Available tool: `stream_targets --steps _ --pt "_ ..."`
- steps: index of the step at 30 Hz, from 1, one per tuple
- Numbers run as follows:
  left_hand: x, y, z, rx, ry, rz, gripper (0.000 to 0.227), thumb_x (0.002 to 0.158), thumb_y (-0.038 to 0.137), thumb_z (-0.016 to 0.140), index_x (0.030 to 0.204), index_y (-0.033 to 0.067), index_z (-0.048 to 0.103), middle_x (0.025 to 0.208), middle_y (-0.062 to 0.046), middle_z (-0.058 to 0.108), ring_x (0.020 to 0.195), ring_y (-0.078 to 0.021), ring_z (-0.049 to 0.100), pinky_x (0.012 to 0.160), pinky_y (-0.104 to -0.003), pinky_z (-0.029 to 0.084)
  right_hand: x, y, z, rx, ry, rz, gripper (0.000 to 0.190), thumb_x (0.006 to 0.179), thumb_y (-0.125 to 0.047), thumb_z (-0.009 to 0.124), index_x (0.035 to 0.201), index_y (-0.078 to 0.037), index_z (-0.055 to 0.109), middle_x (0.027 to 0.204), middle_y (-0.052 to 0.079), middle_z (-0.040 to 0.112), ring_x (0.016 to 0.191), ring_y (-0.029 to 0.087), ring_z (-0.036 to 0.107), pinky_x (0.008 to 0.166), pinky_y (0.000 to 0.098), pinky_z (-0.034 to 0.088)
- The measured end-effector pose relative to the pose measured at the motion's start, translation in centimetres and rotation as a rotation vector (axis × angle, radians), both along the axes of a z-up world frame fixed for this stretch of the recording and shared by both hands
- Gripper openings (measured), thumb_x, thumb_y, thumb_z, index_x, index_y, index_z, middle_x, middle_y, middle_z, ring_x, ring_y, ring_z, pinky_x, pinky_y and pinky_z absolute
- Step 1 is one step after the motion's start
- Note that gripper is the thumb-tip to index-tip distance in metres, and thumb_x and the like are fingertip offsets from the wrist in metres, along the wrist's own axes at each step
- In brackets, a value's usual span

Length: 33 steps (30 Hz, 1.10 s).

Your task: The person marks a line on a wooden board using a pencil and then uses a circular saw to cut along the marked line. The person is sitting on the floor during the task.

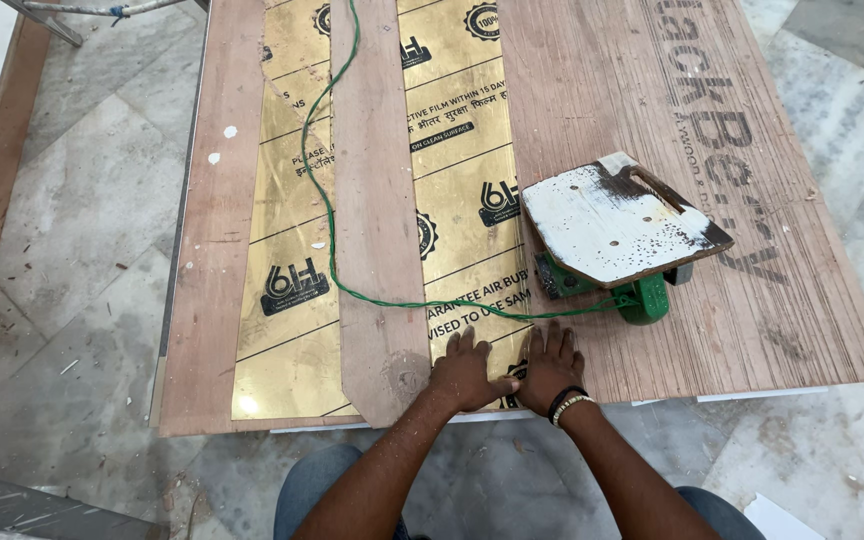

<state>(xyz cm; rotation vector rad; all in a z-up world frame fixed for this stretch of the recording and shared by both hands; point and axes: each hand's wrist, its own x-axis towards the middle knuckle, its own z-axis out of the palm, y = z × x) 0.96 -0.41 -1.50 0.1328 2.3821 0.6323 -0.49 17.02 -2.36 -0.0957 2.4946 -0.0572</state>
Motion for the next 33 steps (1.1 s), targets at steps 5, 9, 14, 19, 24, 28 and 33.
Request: stream_targets --steps 5,9,14,19,24,28,33 --pt "-0.1 -0.1 -0.2 0.000 0.010 -0.007 0.103 0.081 0.072 0.067 0.152 0.0019 0.040 0.166 -0.028 0.015 0.153 -0.0473 0.017 0.116 -0.057 0.035 0.1 -0.2 -0.1 0.004 -0.008 -0.013 0.111 0.087 -0.060 0.069 0.162 -0.006 0.007 0.169 0.024 -0.008 0.156 0.046 -0.004 0.124 0.0594 0.011" --pt "-0.2 -0.3 -0.3 0.007 0.038 0.002 0.101 0.081 0.071 0.068 0.150 0.0019 0.042 0.165 -0.028 0.019 0.152 -0.0463 0.021 0.115 -0.057 0.037 0.0 0.1 -0.4 0.008 0.003 0.012 0.110 0.087 -0.056 0.069 0.162 -0.005 0.007 0.169 0.025 -0.008 0.156 0.047 -0.004 0.122 0.0594 0.012" --pt "-0.6 -0.7 -0.4 0.033 0.049 0.050 0.099 0.080 0.069 0.068 0.150 0.0032 0.043 0.163 -0.023 0.027 0.151 -0.0402 0.026 0.115 -0.054 0.038 -0.3 0.5 -0.5 -0.045 0.012 -0.006 0.109 0.086 -0.058 0.069 0.162 -0.007 0.009 0.169 0.025 -0.005 0.155 0.047 -0.001 0.121 0.0613 0.014" --pt "-0.8 -0.9 -0.9 0.089 0.050 0.122 0.096 0.082 0.069 0.066 0.150 0.0041 0.045 0.161 -0.019 0.034 0.150 -0.0359 0.031 0.118 -0.050 0.035 -0.1 0.5 -0.2 -0.064 0.023 -0.011 0.114 0.081 -0.065 0.070 0.161 -0.006 0.012 0.169 0.025 -0.002 0.155 0.048 0.000 0.121 0.0612 0.015" --pt "-0.8 -0.8 -1.5 0.052 0.097 0.090 0.095 0.081 0.067 0.069 0.148 0.0031 0.046 0.159 -0.021 0.036 0.148 -0.0370 0.033 0.115 -0.050 0.036 0.0 0.7 -0.5 -0.068 0.040 -0.002 0.117 0.080 -0.066 0.071 0.161 -0.006 0.013 0.168 0.026 -0.003 0.155 0.049 0.000 0.121 0.0619 0.014" --pt "-2.3 -2.5 -1.6 0.271 0.073 0.232 0.089 0.079 0.063 0.073 0.141 0.0016 0.056 0.139 -0.020 0.063 0.128 -0.0333 0.063 0.110 -0.041 0.049 -0.2 1.1 -1.4 -0.055 0.009 -0.001 0.120 0.074 -0.062 0.077 0.162 -0.009 0.013 0.168 0.025 -0.002 0.155 0.049 0.000 0.120 0.0617 0.016" --pt "-3.4 -7.1 1.1 0.204 0.390 0.762 0.075 0.084 0.060 0.069 0.134 0.0046 0.060 0.136 -0.018 0.064 0.130 -0.0352 0.059 0.108 -0.046 0.048 -0.6 3.2 -3.1 -0.139 0.100 0.069 0.119 0.066 -0.056 0.081 0.161 -0.012 0.025 0.169 0.023 0.011 0.155 0.048 0.012 0.119 0.0593 0.027"
